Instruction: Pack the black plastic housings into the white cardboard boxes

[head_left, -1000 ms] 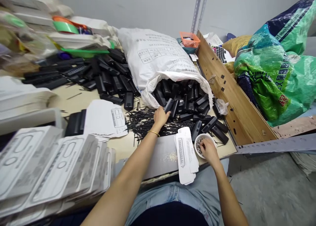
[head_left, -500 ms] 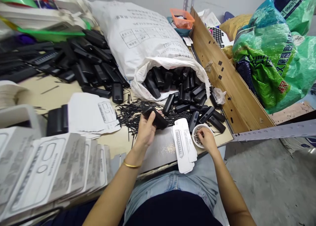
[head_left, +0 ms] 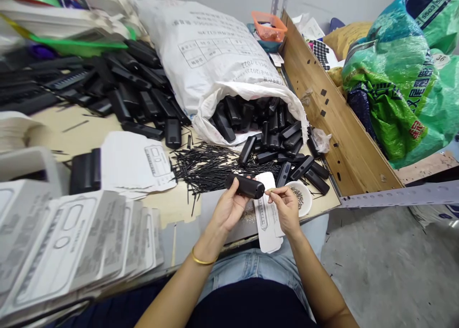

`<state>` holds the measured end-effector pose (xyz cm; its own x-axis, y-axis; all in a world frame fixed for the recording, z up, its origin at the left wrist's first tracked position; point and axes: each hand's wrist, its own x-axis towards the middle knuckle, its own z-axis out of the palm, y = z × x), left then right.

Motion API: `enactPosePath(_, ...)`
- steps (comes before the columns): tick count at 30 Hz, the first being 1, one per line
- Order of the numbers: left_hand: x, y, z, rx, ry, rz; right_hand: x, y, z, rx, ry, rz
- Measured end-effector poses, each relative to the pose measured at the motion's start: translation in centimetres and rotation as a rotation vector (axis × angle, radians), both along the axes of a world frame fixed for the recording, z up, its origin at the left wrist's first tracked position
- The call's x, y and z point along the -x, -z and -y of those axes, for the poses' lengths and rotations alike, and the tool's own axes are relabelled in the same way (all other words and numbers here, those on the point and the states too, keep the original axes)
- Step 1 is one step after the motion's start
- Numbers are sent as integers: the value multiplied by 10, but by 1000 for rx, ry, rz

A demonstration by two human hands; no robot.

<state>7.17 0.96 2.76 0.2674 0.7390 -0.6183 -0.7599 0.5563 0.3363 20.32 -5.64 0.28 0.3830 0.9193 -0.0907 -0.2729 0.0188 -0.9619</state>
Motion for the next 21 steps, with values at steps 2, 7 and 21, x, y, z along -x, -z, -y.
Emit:
enactPosePath(2,1,-1,1,-1,-15,4,2,1,0,-6,-3,-11)
enactPosePath(7,0,-2,2,22,-32,25,4,1,-1,-9,46,89)
enactPosePath(21,-2,-2,7,-11,-50,-16,7,-5,2,-154,64,701)
